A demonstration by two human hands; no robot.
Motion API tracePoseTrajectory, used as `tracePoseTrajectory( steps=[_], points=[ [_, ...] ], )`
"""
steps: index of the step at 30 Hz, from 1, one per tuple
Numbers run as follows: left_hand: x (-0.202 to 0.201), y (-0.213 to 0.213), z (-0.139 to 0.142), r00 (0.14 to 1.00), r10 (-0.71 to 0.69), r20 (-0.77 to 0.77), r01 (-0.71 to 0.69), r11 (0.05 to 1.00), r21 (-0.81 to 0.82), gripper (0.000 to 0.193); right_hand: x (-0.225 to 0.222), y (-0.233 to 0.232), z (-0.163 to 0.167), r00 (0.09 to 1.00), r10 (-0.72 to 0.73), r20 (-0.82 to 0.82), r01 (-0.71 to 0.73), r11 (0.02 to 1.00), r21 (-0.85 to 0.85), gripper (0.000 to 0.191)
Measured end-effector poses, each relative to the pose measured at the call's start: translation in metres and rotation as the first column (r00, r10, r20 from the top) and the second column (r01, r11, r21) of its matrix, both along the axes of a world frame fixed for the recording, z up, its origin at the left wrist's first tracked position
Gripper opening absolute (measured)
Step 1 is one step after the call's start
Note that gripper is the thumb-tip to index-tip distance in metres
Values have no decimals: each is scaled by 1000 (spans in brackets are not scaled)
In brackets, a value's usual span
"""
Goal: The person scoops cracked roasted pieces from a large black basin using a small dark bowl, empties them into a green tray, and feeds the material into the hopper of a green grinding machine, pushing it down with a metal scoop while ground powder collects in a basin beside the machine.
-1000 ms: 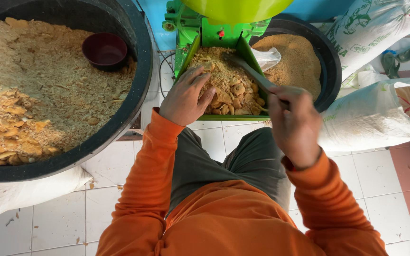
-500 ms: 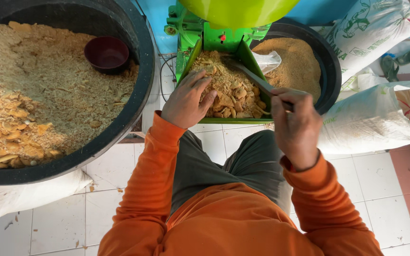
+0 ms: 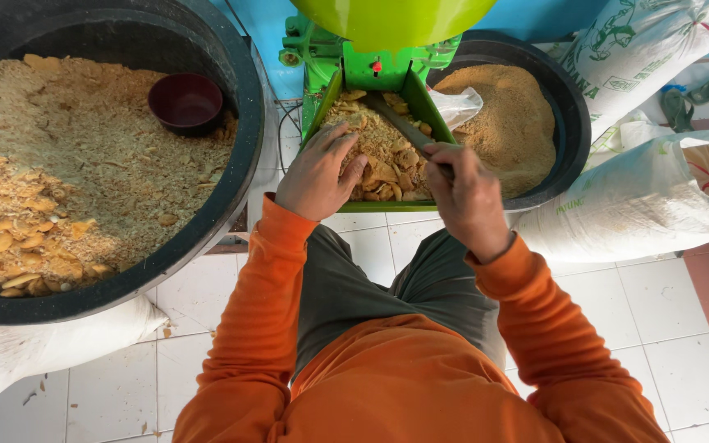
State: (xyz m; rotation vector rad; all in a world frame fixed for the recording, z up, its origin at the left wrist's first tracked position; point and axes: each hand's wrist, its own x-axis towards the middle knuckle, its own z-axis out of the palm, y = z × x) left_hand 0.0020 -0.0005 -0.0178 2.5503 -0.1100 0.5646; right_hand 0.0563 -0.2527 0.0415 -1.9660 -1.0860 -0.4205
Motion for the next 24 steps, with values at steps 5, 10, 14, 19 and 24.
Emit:
tracePoseTrajectory(
  steps=[5,10,14,19,24],
  points=[
    [0,0,2,1000,0,24,0,1000,-2,44,2,0,-27,993,-115,-33,117,988,97,12],
    [-2,-1,1,1000,8,-8,-8,1000,-1,43,-2,-1,-13,1000,-23,-9,24,999,43,15],
    [-1,1,0,1000,9,26,-9,1000,-5,41,-16,-18,42,995,-71,67,67,996,55,14],
    [-1,0,-3,1000,7,24,-7,1000,10,41,-19,-29,57,995,-72,71,76,995,-66,16],
    [0,1,-5,1000,12,28,-13,1000,7,42,-12,-18,38,994,-81,71,83,996,-35,14]
  ],
)
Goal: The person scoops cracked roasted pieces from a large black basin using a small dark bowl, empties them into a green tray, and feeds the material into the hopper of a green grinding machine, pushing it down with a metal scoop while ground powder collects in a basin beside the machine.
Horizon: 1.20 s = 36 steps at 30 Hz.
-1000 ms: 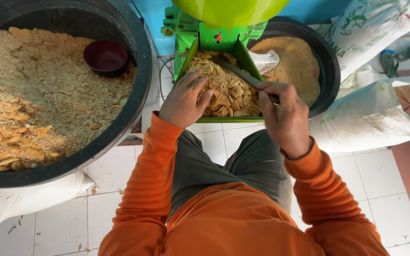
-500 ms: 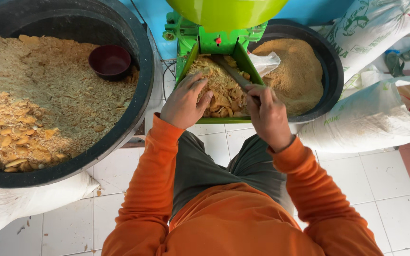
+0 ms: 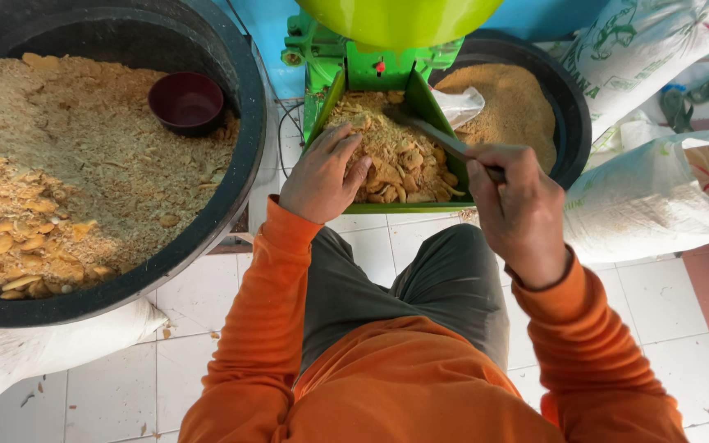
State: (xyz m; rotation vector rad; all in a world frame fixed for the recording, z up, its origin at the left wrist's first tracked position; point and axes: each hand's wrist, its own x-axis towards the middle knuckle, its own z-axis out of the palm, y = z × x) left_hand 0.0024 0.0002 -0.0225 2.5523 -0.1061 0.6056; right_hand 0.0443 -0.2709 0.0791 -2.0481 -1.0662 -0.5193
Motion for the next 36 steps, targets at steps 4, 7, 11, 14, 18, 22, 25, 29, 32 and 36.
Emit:
tracePoseTrajectory(
  steps=[4,7,11,14,18,22,25,29,32,36],
  points=[
    [1,0,-1,1000,-8,1,8,1000,17,43,-3,12,-3,1000,-5,-13,6,1000,10,15],
    [1,-1,-1,1000,-10,-8,10,1000,7,44,-6,15,-12,998,61,-13,-61,998,5,15],
    [1,-1,1,1000,-9,10,9,1000,-2,44,0,13,-38,1000,-9,17,8,999,41,14],
    [-2,-1,3,1000,-14,15,15,1000,-17,41,10,17,-49,998,16,-61,-15,1000,9,14],
    [-2,-1,6,1000,-25,11,25,1000,-15,42,13,20,-41,998,56,-31,-54,998,37,12],
    [-2,-2,7,1000,-8,8,8,1000,-8,41,14,5,-19,999,48,11,-49,997,67,12],
    [-4,-3,7,1000,-10,10,10,1000,-10,40,25,2,-17,989,112,-98,-107,993,47,12],
    [-5,-3,7,1000,-7,-9,7,1000,-30,41,34,5,-30,981,160,-111,-155,987,48,14],
    [-4,-2,8,1000,-10,-8,10,1000,-30,42,26,9,-39,991,125,-55,-123,991,50,12],
    [-3,-2,8,1000,-7,-12,7,1000,-14,41,16,18,-45,993,98,-68,-98,995,7,14]
  ],
)
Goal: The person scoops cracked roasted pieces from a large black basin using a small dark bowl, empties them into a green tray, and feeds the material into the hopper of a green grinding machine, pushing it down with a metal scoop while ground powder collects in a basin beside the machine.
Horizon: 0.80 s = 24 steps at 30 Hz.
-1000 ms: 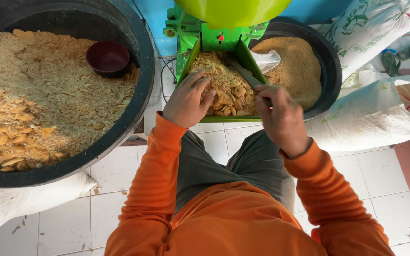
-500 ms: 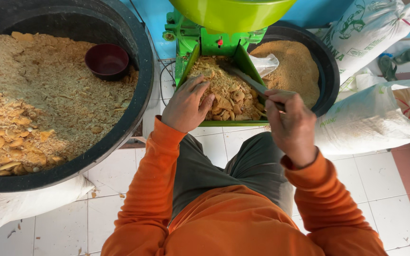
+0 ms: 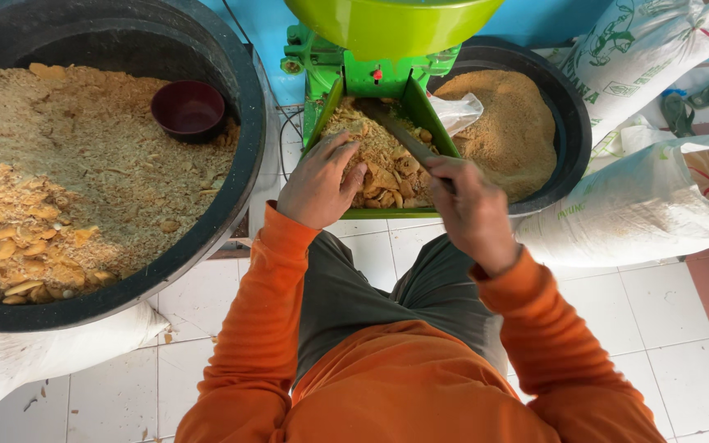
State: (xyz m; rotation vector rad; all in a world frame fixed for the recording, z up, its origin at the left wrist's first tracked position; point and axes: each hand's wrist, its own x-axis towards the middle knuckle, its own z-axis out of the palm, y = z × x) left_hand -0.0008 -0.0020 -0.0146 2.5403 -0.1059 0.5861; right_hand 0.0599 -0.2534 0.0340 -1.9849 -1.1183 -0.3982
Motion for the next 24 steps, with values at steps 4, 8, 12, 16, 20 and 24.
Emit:
tracePoseTrajectory(
  steps=[4,8,12,16,20,24],
  points=[
    [-1,0,-1,1000,5,-12,-5,1000,-8,41,-2,2,-8,999,-1,40,-2,998,63,13],
    [0,1,0,1000,10,-14,-10,1000,-19,42,2,6,-16,1000,-13,28,12,999,43,13],
    [-1,-1,1,999,-6,-35,5,1000,-9,41,1,7,-2,999,-15,-33,16,1000,22,12],
    [-3,-1,4,1000,-11,8,11,1000,17,42,-16,-24,39,999,-46,-24,47,998,44,12],
    [-3,0,6,994,-108,25,108,994,6,34,-24,-47,60,987,-149,-52,146,988,-58,8],
    [-3,0,7,994,-109,21,108,994,20,27,-9,-16,35,998,-44,43,48,994,-99,9]
  ],
)
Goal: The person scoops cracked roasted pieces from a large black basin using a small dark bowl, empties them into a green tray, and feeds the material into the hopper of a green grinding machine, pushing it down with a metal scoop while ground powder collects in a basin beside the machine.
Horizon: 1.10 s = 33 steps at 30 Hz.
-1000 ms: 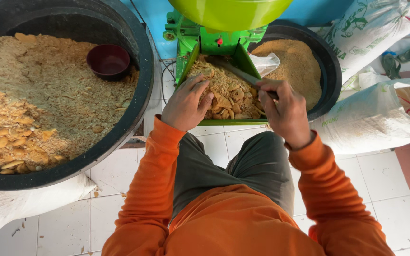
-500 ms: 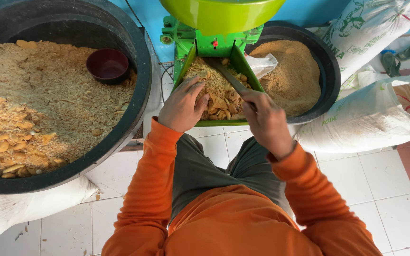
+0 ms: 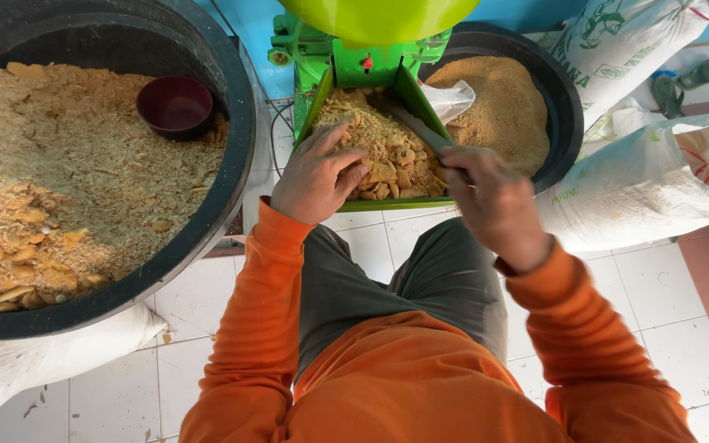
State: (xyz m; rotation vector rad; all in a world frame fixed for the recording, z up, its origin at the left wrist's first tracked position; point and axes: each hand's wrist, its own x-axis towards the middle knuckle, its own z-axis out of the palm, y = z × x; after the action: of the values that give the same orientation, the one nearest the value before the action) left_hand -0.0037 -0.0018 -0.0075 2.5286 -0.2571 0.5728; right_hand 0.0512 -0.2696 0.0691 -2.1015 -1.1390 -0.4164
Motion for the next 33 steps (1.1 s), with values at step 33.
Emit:
tracePoseTrajectory(
  steps=[33],
  points=[
    [32,20,-30,966,248,-67,-243,967,81,43,-13,-18,13,999,-37,-4,37,991,127,11]
  ],
)
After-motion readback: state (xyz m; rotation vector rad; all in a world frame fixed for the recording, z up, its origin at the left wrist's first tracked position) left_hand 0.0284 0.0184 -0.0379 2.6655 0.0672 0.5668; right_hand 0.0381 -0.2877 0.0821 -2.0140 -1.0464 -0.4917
